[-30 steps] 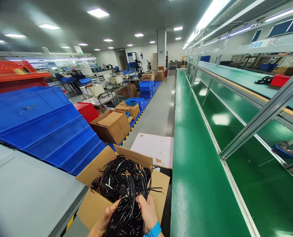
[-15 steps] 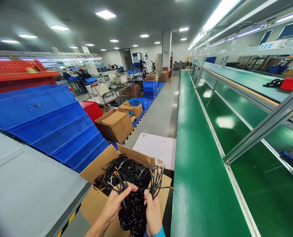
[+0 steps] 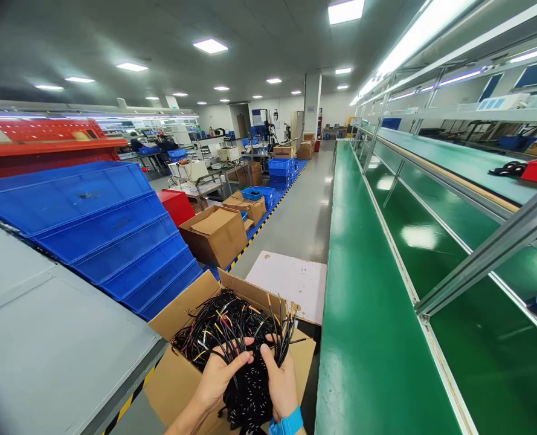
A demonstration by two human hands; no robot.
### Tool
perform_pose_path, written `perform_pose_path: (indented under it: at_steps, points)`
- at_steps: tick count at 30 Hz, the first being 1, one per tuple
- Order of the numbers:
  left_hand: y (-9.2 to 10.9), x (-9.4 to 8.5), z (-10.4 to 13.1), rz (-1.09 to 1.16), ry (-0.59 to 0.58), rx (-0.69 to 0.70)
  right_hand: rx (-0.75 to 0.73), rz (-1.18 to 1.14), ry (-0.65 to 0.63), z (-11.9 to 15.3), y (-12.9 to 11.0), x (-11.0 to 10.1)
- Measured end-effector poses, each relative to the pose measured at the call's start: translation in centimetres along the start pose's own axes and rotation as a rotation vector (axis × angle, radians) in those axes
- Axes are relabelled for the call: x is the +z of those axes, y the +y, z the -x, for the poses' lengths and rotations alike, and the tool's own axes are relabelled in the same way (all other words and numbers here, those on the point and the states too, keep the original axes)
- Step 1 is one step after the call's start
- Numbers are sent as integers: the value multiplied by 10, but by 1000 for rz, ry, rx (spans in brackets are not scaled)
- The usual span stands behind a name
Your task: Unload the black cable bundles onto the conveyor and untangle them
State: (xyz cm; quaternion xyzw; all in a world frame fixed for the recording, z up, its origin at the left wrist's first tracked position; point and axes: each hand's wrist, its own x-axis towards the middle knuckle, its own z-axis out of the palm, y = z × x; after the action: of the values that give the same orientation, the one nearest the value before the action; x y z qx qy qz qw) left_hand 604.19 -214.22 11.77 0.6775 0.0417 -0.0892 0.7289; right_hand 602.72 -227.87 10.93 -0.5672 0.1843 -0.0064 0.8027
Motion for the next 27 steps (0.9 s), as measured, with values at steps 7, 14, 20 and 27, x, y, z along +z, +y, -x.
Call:
perform_pose_path:
  at_steps: [7, 14, 20, 27]
  points:
    - [-7, -3, -4, -57, 15, 77, 27, 47, -159, -7, -1, 10]
    - [-5, -5, -6, -80, -25, 13, -4, 11, -183, -8, -2, 8]
    - [-6, 0, -5, -89, 9, 21, -36, 77, -165, -10, 2, 4]
    - [-4, 0, -7, -75, 9, 21, -24, 36, -171, -13, 6, 6]
